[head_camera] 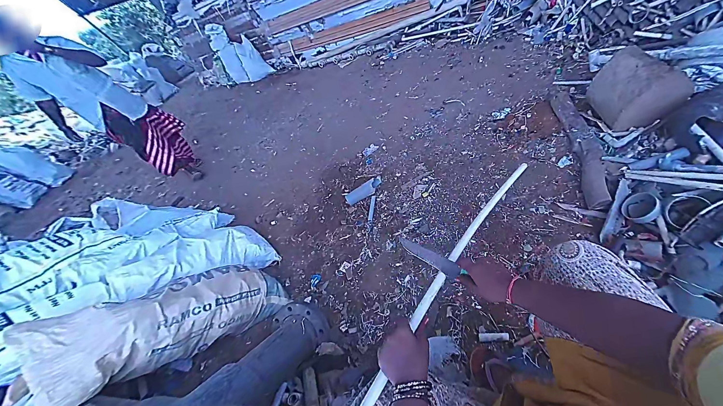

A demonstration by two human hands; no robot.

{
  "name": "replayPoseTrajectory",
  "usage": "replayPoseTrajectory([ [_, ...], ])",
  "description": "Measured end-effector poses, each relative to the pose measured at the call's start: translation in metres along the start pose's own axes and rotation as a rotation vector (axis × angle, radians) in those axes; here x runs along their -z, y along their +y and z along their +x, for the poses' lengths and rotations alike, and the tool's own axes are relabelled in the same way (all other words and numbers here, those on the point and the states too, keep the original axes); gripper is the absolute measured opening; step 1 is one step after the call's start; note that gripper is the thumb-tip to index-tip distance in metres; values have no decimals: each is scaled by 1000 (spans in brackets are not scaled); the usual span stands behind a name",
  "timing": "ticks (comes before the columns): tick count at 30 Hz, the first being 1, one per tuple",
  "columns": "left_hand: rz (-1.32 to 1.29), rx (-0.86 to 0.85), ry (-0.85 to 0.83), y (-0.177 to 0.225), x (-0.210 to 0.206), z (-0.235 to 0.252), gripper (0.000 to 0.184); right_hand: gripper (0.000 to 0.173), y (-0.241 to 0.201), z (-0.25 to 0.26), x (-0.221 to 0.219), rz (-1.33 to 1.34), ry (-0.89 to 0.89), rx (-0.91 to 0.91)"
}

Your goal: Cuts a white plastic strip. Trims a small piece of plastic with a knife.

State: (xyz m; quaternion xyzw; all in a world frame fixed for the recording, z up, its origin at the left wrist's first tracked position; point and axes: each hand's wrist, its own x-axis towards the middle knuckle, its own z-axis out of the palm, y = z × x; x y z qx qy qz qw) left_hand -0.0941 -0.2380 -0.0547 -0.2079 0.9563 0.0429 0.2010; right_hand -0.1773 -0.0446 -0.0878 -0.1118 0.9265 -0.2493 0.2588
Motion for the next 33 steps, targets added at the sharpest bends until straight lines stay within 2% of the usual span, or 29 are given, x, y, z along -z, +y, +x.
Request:
replayPoseTrajectory([
  [3, -13, 7, 2, 1, 0, -2, 54, 53, -3, 6, 2, 91, 61, -98],
  [7, 46, -11, 29, 1, 4, -5, 52, 51, 4, 6, 3, 19, 0, -23],
  [11, 66, -34, 18, 7, 2, -9, 50, 51, 4, 8, 0, 128, 21, -118],
  [15, 40, -18, 7, 11, -1, -8, 50, 52, 2, 8, -2, 64, 13, -41],
  [19, 21, 9, -12, 12, 0, -9, 52, 50, 6, 9, 4, 127, 83, -130],
  [23, 5, 9, -20, 10, -2, -6, 51, 50, 4, 5, 3, 30, 35, -71],
  [28, -13, 21, -44, 10, 0, -8, 51, 51, 4, 6, 4, 100, 70, -171],
  [33, -37, 25, -40, 7, 1, -7, 46, 51, 8, 7, 2, 106, 44, -46],
])
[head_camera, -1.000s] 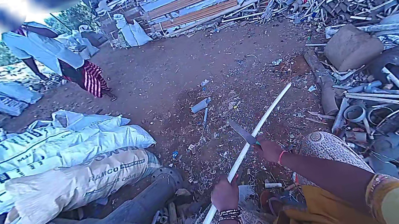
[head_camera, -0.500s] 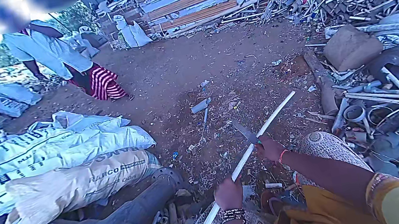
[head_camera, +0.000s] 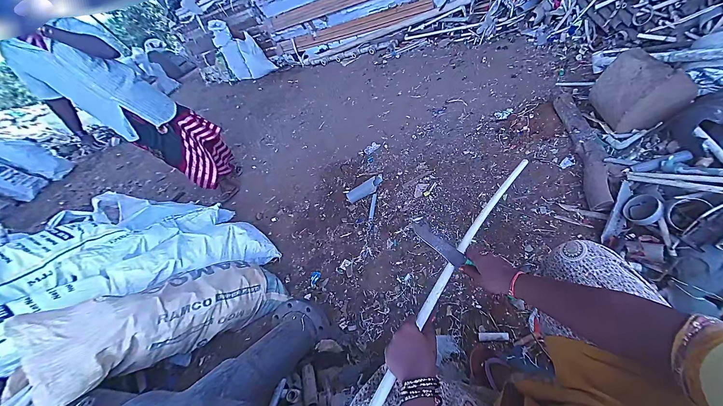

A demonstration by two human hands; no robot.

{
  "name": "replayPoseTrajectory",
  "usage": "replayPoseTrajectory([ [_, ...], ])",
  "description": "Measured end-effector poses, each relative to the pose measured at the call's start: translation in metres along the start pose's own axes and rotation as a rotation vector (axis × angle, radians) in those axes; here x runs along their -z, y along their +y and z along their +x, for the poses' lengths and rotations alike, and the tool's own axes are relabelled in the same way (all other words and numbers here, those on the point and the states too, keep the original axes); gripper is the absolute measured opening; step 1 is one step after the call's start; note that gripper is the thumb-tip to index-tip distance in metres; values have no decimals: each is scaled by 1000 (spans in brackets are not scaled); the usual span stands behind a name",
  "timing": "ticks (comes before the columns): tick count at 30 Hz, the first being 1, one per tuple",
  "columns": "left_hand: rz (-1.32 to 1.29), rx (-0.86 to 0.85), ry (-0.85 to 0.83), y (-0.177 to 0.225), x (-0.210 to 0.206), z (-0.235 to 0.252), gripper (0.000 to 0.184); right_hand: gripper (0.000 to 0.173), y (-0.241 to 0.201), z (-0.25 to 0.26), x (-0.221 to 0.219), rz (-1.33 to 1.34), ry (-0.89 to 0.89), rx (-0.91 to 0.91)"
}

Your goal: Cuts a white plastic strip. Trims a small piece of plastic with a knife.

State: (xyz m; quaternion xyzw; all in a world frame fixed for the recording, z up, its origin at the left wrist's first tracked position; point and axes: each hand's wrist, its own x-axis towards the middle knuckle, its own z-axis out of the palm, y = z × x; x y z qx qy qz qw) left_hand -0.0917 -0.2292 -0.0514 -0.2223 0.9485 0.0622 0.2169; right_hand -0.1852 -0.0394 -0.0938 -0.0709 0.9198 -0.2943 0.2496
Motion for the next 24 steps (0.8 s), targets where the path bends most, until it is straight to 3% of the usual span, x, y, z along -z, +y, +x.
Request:
replayPoseTrajectory([
  [17, 17, 12, 15, 7, -2, -1, 51, 50, -7, 1, 0, -53, -15, -55],
  [20, 37, 17, 12, 6, -2, 0, 49, 50, -3, 2, 6, -101, -40, -1],
  [24, 34, 10, 5, 7, 0, -2, 49, 50, -1, 6, 11, -57, 10, -71],
])
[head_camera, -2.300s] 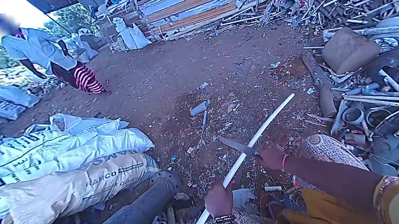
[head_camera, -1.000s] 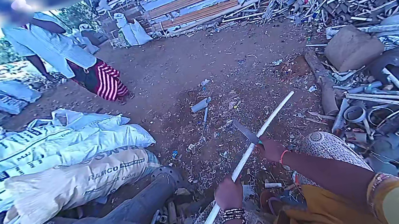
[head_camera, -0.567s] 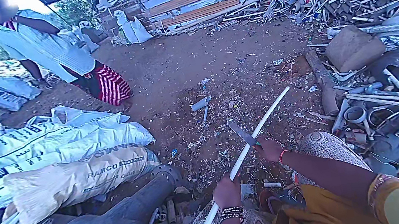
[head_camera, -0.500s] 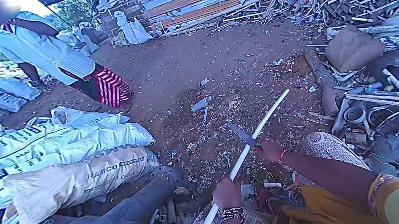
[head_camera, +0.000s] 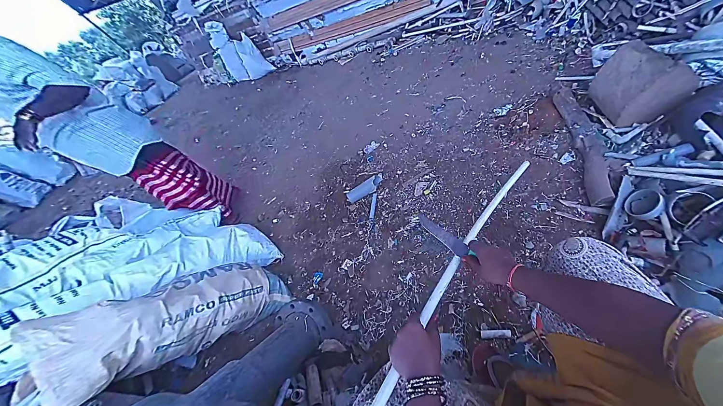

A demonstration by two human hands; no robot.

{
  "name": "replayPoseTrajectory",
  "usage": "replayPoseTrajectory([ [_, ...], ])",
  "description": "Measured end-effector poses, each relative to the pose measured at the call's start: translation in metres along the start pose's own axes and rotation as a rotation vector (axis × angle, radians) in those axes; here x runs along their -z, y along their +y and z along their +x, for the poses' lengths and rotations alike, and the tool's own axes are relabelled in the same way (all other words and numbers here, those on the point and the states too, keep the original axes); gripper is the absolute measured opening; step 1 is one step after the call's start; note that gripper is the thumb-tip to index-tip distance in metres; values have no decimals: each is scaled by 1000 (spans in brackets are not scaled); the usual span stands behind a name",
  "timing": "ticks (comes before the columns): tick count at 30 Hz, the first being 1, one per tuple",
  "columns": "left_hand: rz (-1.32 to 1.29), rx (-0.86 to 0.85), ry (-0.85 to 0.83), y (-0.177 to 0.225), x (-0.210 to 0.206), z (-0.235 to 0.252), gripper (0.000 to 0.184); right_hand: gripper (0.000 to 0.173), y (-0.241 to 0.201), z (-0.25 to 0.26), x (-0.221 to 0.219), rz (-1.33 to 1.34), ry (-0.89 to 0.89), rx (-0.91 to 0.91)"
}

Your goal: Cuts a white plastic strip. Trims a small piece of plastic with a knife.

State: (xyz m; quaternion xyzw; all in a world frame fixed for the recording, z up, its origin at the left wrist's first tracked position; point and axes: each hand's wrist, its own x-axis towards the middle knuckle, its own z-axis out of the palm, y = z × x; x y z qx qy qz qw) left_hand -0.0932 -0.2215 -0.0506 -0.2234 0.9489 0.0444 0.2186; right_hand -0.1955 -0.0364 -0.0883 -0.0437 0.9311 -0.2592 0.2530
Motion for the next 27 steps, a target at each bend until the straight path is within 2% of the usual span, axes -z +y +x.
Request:
replayPoseTrajectory([
  [5, -22, 19, 11, -7, 1, 5, 49, 50, 5, -2, -6, -70, -90, 186],
  [9, -23, 19, 2, -17, 6, 8, 47, 54, 24, 16, 17, 79, 53, -36],
  [11, -47, -5, 16, -24, 7, 7, 48, 53, 41, 27, 31, 162, 111, -75],
  [14, -54, -40, 39, -30, 6, 10, 48, 50, 55, 33, 39, 242, 161, -56],
  [22, -40, -53, 57, -28, 7, 6, 46, 49, 48, 29, 33, 163, 177, -19],
  [27, -38, -44, 66, -27, 7, 5, 47, 47, 38, 22, 35, 82, 126, -2],
])
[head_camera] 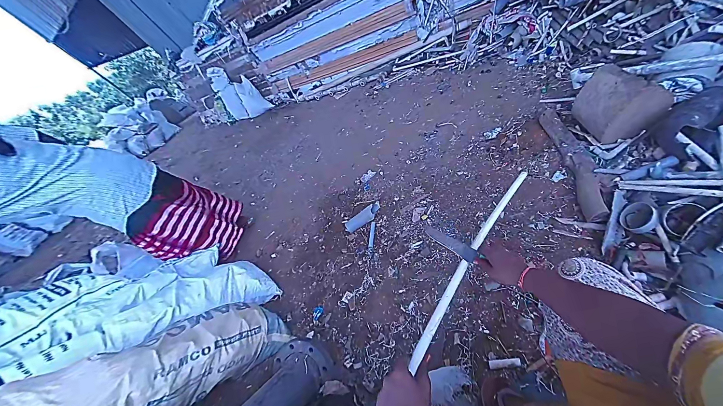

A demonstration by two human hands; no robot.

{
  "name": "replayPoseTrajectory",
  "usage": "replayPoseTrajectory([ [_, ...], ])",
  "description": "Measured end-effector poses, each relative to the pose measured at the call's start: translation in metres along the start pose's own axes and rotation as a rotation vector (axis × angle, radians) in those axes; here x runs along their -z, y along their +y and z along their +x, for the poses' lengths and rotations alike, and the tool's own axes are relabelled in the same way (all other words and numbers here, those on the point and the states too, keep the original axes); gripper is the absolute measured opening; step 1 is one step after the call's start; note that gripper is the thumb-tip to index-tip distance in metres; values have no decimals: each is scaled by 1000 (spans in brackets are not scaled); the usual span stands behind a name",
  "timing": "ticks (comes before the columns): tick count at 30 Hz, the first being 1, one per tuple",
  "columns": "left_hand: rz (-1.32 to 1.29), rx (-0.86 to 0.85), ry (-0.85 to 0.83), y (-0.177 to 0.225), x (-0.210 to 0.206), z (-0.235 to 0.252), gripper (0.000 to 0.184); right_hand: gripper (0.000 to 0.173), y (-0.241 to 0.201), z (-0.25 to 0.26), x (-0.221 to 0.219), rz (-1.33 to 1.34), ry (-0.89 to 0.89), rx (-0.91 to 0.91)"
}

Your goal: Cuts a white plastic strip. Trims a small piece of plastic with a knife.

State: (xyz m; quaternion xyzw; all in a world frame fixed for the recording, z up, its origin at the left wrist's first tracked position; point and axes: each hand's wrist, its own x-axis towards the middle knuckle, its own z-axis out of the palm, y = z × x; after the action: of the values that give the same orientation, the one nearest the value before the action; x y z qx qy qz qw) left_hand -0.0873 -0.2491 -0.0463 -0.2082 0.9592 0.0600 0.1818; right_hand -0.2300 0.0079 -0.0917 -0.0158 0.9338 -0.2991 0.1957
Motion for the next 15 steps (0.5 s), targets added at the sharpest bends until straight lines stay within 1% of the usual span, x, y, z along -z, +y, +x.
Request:
replayPoseTrajectory([
  [3, -6, -11, 14, 2, -2, -2, 46, 48, -3, -3, 2, 41, 40, -78],
  [7, -9, -16, -2, 2, -4, 0, 46, 46, -4, -7, 3, -29, 16, -33],
  [11, -23, -17, -29, 1, -4, 1, 47, 50, -2, -5, 4, 84, 107, -161],
  [12, -35, -15, -29, 1, -3, 1, 46, 51, -3, -7, 5, 79, 110, -164],
  [13, -42, -11, -28, 0, -3, 1, 46, 51, -5, -11, 4, 40, 77, -130],
  [15, -55, 1, -20, -3, -3, 4, 47, 51, -9, -19, -6, -75, -39, 45],
])
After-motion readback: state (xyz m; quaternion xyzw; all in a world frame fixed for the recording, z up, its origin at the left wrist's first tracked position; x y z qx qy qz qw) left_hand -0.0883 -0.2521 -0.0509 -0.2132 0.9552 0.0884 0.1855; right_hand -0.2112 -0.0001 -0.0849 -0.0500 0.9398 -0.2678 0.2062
